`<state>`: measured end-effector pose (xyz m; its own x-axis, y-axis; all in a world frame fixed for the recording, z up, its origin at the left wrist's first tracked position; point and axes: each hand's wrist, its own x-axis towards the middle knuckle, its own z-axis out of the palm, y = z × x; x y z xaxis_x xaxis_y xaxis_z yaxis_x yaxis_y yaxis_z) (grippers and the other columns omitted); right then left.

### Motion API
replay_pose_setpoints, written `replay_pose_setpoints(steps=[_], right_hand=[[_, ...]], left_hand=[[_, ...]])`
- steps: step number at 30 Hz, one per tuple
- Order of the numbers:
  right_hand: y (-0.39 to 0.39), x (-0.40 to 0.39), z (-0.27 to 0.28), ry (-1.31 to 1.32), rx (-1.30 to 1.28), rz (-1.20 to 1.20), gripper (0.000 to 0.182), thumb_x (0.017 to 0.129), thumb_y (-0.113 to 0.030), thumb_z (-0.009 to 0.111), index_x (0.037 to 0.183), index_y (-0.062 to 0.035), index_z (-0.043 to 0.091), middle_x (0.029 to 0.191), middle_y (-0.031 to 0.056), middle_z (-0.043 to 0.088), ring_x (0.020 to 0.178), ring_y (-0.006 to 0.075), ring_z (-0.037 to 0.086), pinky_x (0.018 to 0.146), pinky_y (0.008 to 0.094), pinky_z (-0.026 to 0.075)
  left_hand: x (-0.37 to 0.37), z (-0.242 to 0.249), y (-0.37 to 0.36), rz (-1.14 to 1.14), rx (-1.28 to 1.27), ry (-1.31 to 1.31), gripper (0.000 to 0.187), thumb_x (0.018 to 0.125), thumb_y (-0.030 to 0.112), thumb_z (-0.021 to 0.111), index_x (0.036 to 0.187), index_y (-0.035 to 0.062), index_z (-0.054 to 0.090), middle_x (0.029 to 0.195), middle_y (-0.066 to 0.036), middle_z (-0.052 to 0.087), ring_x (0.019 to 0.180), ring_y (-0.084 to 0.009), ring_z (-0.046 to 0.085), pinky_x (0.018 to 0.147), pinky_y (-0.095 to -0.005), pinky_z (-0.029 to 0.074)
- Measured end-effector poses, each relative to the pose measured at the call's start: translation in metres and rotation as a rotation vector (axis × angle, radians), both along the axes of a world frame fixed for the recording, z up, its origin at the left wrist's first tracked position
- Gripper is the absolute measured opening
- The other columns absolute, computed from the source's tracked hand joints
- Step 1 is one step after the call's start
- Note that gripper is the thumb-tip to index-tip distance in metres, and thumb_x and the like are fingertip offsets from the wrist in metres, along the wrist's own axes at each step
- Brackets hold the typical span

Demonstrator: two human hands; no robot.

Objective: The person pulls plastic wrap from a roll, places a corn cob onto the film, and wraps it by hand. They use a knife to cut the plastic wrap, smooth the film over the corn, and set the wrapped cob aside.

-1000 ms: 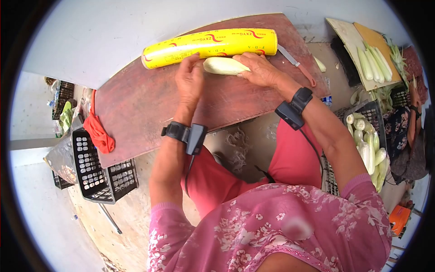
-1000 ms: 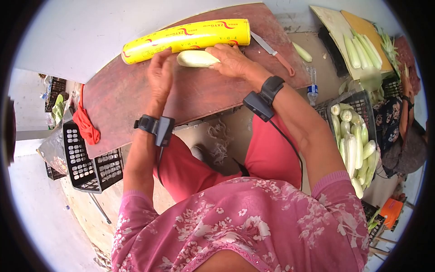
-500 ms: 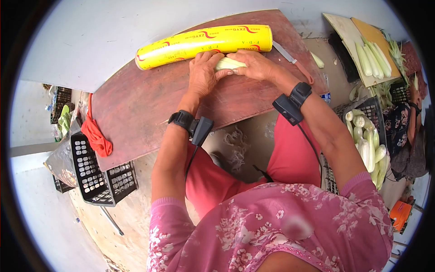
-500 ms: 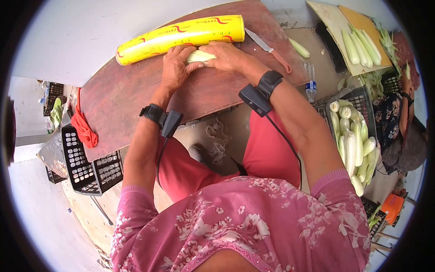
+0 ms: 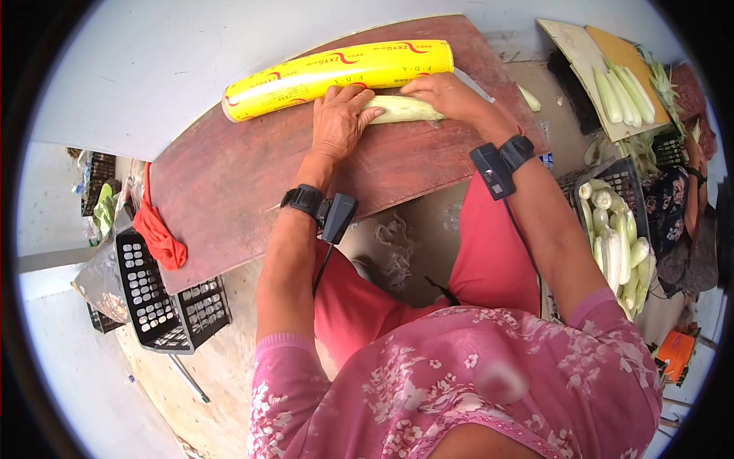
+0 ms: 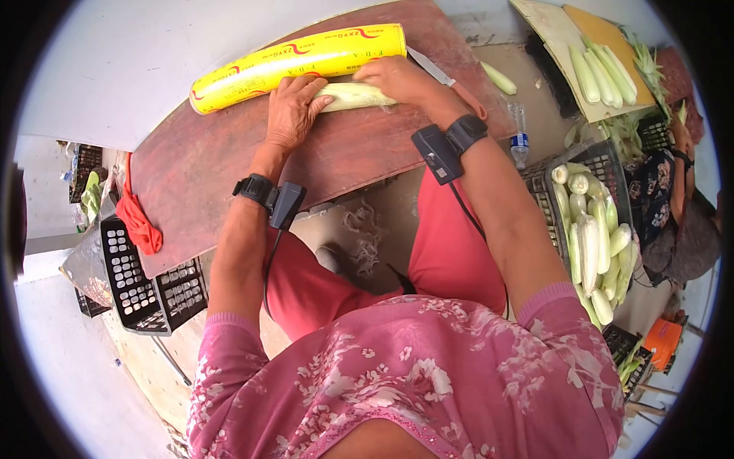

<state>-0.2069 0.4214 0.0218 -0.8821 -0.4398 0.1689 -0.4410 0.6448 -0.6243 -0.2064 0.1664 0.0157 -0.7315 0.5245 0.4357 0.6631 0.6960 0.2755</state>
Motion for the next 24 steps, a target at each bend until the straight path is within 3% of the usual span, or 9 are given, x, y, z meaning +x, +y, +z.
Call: replay_pose_setpoints(steps=[1,2,5,8,11,12,18,21,24], right_hand=[[0.008,0.002,0.005,0.042,0.048,-0.046,0.024,0.089,-0.013,0.063,0.112,-0.0049,0.069,0.102,0.0098,0.072,0.094,0.0258,0.067,0.085,0.0345,0.050],[0.015,0.005,0.001,0.208,0.073,-0.140,0.016,0.089,-0.014,0.065,0.098,-0.0019,0.070,0.084,0.0079,0.072,0.079,0.0230,0.067,0.074,0.0333,0.051],[0.019,0.024,0.023,0.023,-0.057,-0.474,0.021,0.085,-0.022,0.071,0.088,-0.0018,0.068,0.073,0.0082,0.067,0.069,0.0208,0.062,0.066,0.0343,0.049],[0.000,0.058,0.059,-0.157,0.101,-0.521,0.032,0.077,-0.031,0.079,0.082,-0.0028,0.064,0.067,0.0066,0.061,0.064,0.0203,0.058,0.060,0.0353,0.045],[-0.010,0.074,0.036,-0.030,0.177,-0.366,0.041,0.071,-0.036,0.083,0.084,-0.0036,0.061,0.071,0.0081,0.062,0.068,0.0230,0.059,0.060,0.0370,0.046],[-0.020,0.081,0.042,0.000,0.264,-0.344,0.045,0.070,-0.036,0.083,0.087,-0.0024,0.059,0.078,0.0115,0.063,0.072,0.0284,0.061,0.061,0.0393,0.046],[-0.025,0.074,0.017,0.058,0.362,-0.264,0.026,0.082,-0.026,0.071,0.090,-0.0034,0.061,0.095,0.0169,0.064,0.087,0.0394,0.063,0.072,0.0478,0.049],[-0.013,0.065,0.009,0.131,0.059,-0.322,0.014,0.084,-0.018,0.067,0.088,-0.0052,0.065,0.092,0.0157,0.064,0.086,0.0395,0.062,0.073,0.0477,0.049],[-0.005,0.059,0.008,0.222,-0.005,-0.341,0.013,0.085,-0.017,0.065,0.084,-0.0050,0.067,0.095,0.0159,0.064,0.085,0.0387,0.061,0.074,0.0464,0.049]], left_hand=[[-0.001,0.000,0.000,0.000,0.003,-0.004,0.040,0.091,0.042,0.059,0.114,0.0111,0.068,0.116,-0.006,0.064,0.104,-0.0284,0.054,0.090,-0.0410,0.041],[-0.001,0.000,0.001,0.001,0.007,-0.008,0.040,0.091,0.042,0.059,0.114,0.0109,0.068,0.116,-0.006,0.065,0.104,-0.0284,0.054,0.090,-0.0410,0.041],[-0.005,-0.007,0.000,0.013,0.020,0.027,0.040,0.090,0.046,0.058,0.112,0.0141,0.068,0.111,-0.002,0.064,0.101,-0.0260,0.053,0.088,-0.0404,0.039],[-0.005,-0.008,0.000,0.020,0.028,0.033,0.040,0.089,0.048,0.058,0.112,0.0157,0.068,0.109,0.000,0.064,0.101,-0.0251,0.053,0.088,-0.0403,0.039],[-0.005,-0.009,0.001,0.014,0.039,0.040,0.039,0.089,0.046,0.059,0.112,0.0158,0.068,0.110,-0.001,0.064,0.102,-0.0255,0.053,0.088,-0.0406,0.039],[-0.005,-0.009,0.000,0.012,0.042,0.047,0.039,0.089,0.046,0.059,0.111,0.0158,0.068,0.110,-0.001,0.064,0.102,-0.0256,0.053,0.088,-0.0407,0.039],[-0.005,-0.008,0.000,0.005,0.032,0.029,0.038,0.090,0.045,0.059,0.112,0.0154,0.068,0.112,-0.002,0.064,0.104,-0.0258,0.052,0.088,-0.0409,0.039],[-0.005,-0.008,0.000,0.001,0.039,0.025,0.038,0.090,0.045,0.059,0.112,0.0152,0.068,0.113,-0.002,0.064,0.104,-0.0261,0.052,0.088,-0.0410,0.039],[-0.006,-0.008,-0.001,-0.008,0.047,0.020,0.038,0.090,0.045,0.059,0.112,0.0150,0.068,0.113,-0.002,0.064,0.104,-0.0264,0.052,0.088,-0.0411,0.039]])
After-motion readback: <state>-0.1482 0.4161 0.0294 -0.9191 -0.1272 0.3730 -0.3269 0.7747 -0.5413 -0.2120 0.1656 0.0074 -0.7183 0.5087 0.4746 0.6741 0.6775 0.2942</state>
